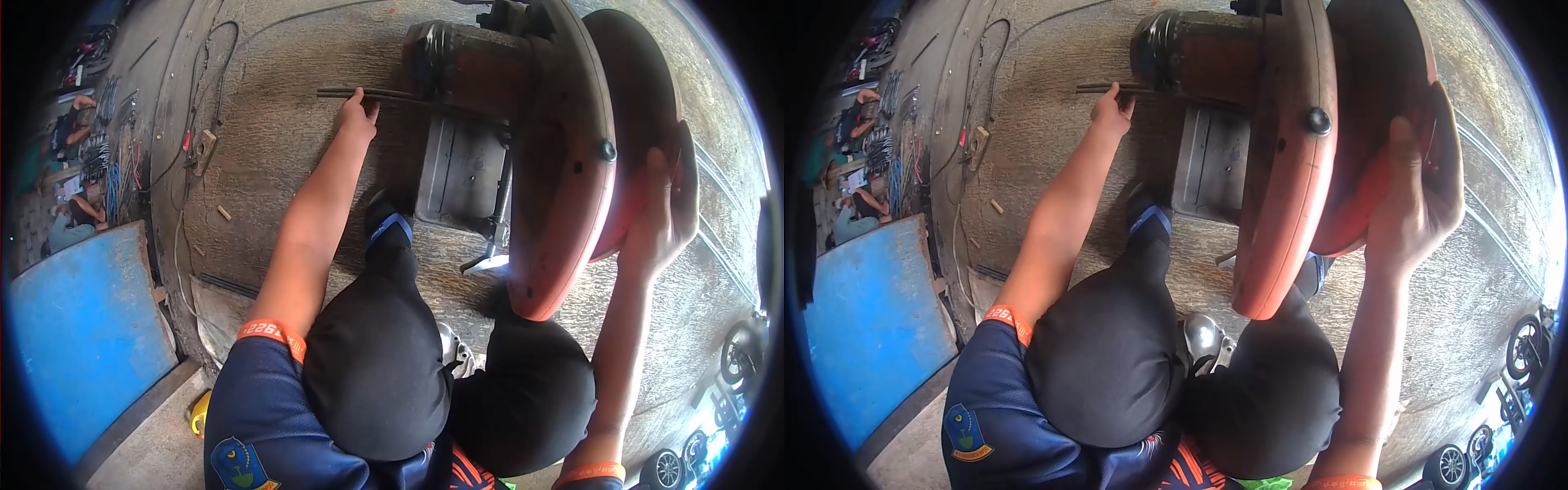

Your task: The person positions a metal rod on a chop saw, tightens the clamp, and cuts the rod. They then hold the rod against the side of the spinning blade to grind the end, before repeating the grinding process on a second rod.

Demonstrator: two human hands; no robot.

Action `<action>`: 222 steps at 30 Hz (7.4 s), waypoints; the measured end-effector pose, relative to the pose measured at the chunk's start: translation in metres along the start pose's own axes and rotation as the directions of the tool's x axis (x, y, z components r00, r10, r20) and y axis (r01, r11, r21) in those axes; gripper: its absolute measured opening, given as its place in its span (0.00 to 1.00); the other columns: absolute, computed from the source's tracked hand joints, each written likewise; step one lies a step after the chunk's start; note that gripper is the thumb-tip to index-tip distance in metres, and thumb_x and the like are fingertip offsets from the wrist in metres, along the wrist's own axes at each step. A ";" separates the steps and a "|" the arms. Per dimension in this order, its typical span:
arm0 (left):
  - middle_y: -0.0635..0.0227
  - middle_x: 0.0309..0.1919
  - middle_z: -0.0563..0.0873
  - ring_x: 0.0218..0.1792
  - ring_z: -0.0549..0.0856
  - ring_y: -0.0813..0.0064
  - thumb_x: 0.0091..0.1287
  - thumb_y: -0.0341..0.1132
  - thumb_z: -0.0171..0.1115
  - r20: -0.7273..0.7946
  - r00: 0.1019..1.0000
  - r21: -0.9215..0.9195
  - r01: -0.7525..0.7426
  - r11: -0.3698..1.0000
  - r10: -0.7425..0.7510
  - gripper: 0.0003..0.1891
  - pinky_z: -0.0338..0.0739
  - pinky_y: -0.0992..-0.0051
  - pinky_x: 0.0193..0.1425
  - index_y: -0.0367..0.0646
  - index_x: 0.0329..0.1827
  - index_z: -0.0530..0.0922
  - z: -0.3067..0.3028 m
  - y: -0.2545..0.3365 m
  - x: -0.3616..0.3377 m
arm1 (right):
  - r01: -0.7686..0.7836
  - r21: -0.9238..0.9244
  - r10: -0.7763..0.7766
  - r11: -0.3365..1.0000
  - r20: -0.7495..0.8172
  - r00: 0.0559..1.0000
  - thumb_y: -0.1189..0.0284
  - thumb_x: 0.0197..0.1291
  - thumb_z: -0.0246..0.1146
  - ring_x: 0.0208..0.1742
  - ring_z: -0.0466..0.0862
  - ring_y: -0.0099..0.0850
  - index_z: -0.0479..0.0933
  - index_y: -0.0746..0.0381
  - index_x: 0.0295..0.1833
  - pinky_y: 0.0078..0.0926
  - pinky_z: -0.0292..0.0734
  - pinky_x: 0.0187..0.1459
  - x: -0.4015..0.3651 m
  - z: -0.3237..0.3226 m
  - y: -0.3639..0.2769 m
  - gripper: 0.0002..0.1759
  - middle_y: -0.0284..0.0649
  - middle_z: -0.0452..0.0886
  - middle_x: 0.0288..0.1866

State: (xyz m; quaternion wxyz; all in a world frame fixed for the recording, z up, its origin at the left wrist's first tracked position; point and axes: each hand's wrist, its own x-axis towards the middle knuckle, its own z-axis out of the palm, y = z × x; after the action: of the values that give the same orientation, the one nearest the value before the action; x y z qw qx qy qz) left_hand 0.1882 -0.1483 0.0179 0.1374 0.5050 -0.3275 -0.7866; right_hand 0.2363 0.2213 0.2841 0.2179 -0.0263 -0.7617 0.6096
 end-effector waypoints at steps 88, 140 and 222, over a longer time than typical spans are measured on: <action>0.54 0.61 0.72 0.54 0.79 0.61 0.64 0.36 0.67 0.150 0.986 0.018 -0.080 0.997 0.076 0.23 0.85 0.67 0.54 0.32 0.57 0.71 -0.014 -0.007 0.025 | 0.062 0.095 -0.067 0.994 0.053 0.996 0.80 0.61 0.62 0.62 0.76 0.33 0.70 0.73 0.63 0.28 0.67 0.65 0.001 -0.008 0.013 0.24 0.51 0.77 0.61; 0.51 0.60 0.74 0.58 0.77 0.59 0.68 0.38 0.62 0.070 0.997 0.052 -0.045 0.998 0.041 0.25 0.83 0.65 0.58 0.29 0.61 0.67 -0.003 -0.002 0.014 | 0.201 -0.375 -0.167 0.905 0.121 0.978 0.66 0.49 0.73 0.54 0.79 0.29 0.69 0.66 0.62 0.28 0.72 0.57 -0.001 -0.018 0.010 0.35 0.44 0.79 0.55; 0.58 0.48 0.78 0.44 0.81 0.66 0.65 0.38 0.66 0.040 0.999 0.022 -0.019 1.000 0.018 0.20 0.86 0.71 0.47 0.36 0.54 0.73 -0.002 -0.003 -0.001 | 0.244 -0.394 -0.061 0.886 0.424 0.904 0.62 0.57 0.57 0.57 0.78 0.36 0.75 0.65 0.60 0.35 0.70 0.60 0.069 0.029 -0.091 0.27 0.47 0.78 0.59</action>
State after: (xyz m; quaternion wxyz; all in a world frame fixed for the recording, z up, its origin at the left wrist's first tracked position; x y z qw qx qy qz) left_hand 0.1907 -0.1457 0.0161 0.1323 0.4878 -0.3435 -0.7915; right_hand 0.1838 0.1923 0.3854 0.0943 0.1117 -0.9068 0.3955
